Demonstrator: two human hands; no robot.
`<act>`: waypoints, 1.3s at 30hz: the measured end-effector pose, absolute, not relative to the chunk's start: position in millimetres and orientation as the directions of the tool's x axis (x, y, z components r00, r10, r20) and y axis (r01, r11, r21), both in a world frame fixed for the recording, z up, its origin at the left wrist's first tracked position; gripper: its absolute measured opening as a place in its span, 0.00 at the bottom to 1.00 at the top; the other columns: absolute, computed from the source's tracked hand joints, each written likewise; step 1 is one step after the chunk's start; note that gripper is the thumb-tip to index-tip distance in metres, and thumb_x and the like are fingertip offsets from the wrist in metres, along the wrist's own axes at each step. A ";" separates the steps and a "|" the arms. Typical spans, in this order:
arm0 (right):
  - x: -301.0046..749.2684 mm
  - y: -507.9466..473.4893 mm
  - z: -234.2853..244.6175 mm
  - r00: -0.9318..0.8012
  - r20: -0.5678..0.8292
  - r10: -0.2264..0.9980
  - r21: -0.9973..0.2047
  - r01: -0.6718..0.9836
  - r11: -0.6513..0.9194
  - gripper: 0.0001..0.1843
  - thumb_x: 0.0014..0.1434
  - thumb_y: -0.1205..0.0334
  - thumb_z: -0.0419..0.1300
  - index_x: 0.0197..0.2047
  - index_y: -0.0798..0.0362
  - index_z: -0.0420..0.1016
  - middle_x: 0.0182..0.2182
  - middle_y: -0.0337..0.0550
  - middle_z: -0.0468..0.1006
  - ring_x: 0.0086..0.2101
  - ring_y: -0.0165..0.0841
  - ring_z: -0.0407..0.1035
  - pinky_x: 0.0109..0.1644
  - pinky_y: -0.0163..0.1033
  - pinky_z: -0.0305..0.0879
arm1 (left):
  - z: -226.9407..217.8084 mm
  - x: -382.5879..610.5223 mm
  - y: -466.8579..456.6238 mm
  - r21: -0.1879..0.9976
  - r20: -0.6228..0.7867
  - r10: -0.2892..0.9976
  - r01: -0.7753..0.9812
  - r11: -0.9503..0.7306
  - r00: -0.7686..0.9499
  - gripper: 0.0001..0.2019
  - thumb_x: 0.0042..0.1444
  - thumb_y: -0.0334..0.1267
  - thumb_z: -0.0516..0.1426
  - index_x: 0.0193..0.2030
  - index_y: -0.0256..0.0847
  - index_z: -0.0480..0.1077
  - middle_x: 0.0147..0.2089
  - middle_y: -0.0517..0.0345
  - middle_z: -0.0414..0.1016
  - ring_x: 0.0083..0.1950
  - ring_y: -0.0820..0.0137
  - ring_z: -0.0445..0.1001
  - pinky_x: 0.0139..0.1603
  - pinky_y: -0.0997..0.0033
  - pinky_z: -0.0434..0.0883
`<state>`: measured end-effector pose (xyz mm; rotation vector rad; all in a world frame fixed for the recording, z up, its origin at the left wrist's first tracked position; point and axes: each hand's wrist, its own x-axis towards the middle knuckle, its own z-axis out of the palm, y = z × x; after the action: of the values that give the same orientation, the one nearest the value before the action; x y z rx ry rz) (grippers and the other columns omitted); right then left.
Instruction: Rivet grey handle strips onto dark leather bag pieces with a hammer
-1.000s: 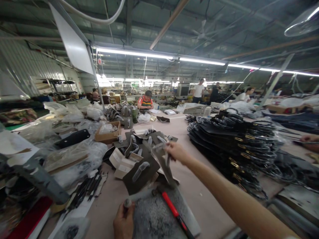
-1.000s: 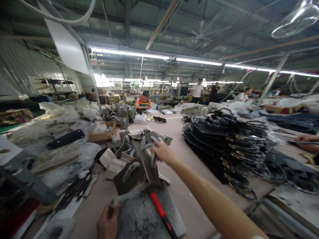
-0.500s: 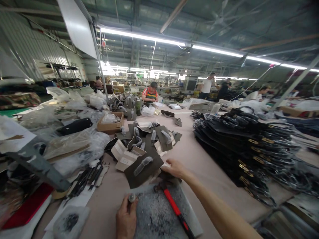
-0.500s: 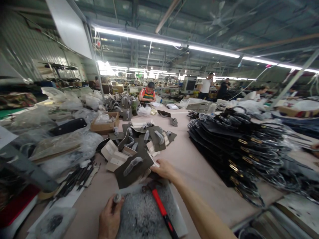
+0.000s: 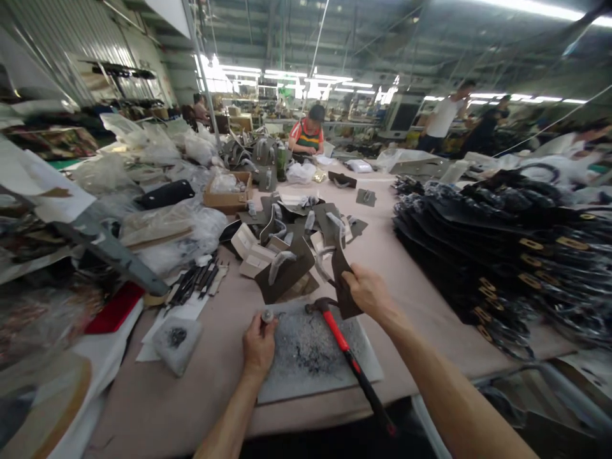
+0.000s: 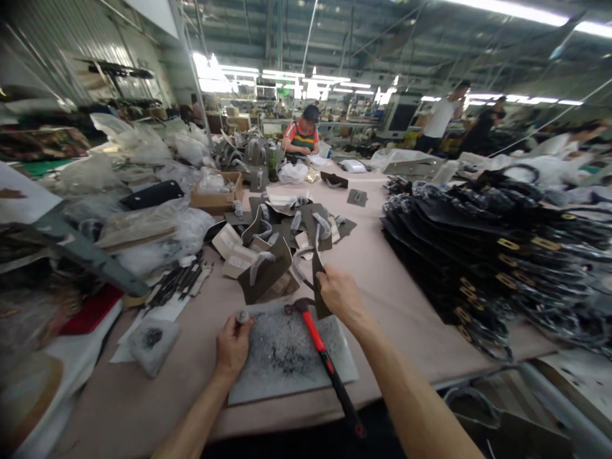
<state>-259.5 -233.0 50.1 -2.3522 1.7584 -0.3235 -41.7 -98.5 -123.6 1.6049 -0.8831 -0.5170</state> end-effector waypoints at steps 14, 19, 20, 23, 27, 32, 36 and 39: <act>-251.2 -48.7 -84.3 0.264 -0.211 -0.941 -0.817 -0.577 0.021 0.36 0.61 0.56 0.53 0.69 0.58 0.53 0.58 0.56 0.73 0.57 0.45 0.69 0.62 0.51 0.65 | -116.6 -28.3 -94.0 0.950 -0.097 -0.705 0.276 0.144 0.703 0.22 0.48 0.48 0.66 0.46 0.37 0.72 0.39 0.56 0.81 0.40 0.72 0.79 0.48 0.71 0.75; -248.2 -49.4 -73.9 0.298 -0.254 -0.920 -0.396 -0.900 -0.182 0.33 0.69 0.57 0.49 0.73 0.58 0.49 0.43 0.59 0.81 0.43 0.49 0.77 0.48 0.52 0.71 | -103.2 -43.4 -99.1 0.969 -0.045 -0.828 0.225 0.099 0.559 0.23 0.51 0.45 0.64 0.51 0.38 0.69 0.39 0.56 0.82 0.41 0.71 0.79 0.50 0.70 0.74; -246.9 -50.5 -68.4 0.293 -0.276 -0.915 -0.274 -0.937 -0.217 0.32 0.69 0.56 0.50 0.72 0.58 0.52 0.37 0.57 0.81 0.38 0.49 0.78 0.43 0.51 0.71 | -103.6 -46.6 -99.8 0.976 -0.034 -0.849 0.201 0.086 0.527 0.22 0.51 0.45 0.64 0.50 0.38 0.69 0.39 0.55 0.82 0.41 0.70 0.79 0.50 0.69 0.74; -242.8 -53.6 -53.5 0.314 -0.193 -0.930 -0.112 -0.948 -0.297 0.24 0.71 0.57 0.48 0.65 0.57 0.64 0.35 0.54 0.79 0.34 0.46 0.77 0.37 0.46 0.70 | -110.1 -52.9 -100.1 0.992 0.007 -0.883 0.109 0.066 0.468 0.16 0.53 0.44 0.63 0.46 0.38 0.70 0.41 0.53 0.82 0.43 0.68 0.79 0.51 0.67 0.74; -234.9 -59.3 -50.9 0.442 0.120 -0.889 -0.402 -0.797 -0.451 0.25 0.71 0.54 0.47 0.66 0.55 0.61 0.54 0.56 0.72 0.49 0.44 0.73 0.47 0.46 0.73 | -113.8 -54.0 -99.0 0.994 0.020 -0.886 0.088 0.069 0.462 0.15 0.54 0.46 0.62 0.43 0.40 0.70 0.41 0.53 0.82 0.43 0.68 0.79 0.50 0.67 0.74; -227.0 -66.2 -76.6 0.600 0.226 -0.767 -0.600 -0.535 -0.595 0.19 0.67 0.56 0.56 0.58 0.52 0.69 0.60 0.54 0.68 0.60 0.44 0.62 0.64 0.56 0.60 | -98.9 -53.3 -101.1 0.990 -0.031 -0.896 0.140 0.035 0.443 0.14 0.53 0.46 0.63 0.41 0.40 0.71 0.39 0.56 0.82 0.42 0.69 0.79 0.47 0.70 0.74; -231.1 -67.1 -87.6 0.616 0.181 -0.766 -0.625 -0.530 -0.573 0.17 0.67 0.59 0.56 0.58 0.49 0.70 0.61 0.50 0.69 0.62 0.42 0.60 0.70 0.62 0.44 | -96.4 -54.3 -102.7 0.997 -0.005 -0.914 0.071 0.026 0.405 0.13 0.53 0.43 0.62 0.41 0.40 0.71 0.40 0.55 0.82 0.42 0.69 0.79 0.47 0.70 0.74; -232.8 -67.2 -86.2 0.617 0.170 -0.768 -0.654 -0.512 -0.557 0.18 0.65 0.59 0.56 0.58 0.49 0.68 0.61 0.48 0.69 0.62 0.41 0.60 0.70 0.61 0.42 | -100.7 -54.8 -100.7 1.000 0.004 -0.918 0.025 0.015 0.397 0.13 0.54 0.43 0.62 0.42 0.39 0.72 0.41 0.54 0.82 0.42 0.68 0.79 0.48 0.69 0.74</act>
<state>-232.8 -67.2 -86.2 -2.2819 1.0038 -0.6021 -54.8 -100.7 -100.7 1.3479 -0.8895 -0.9101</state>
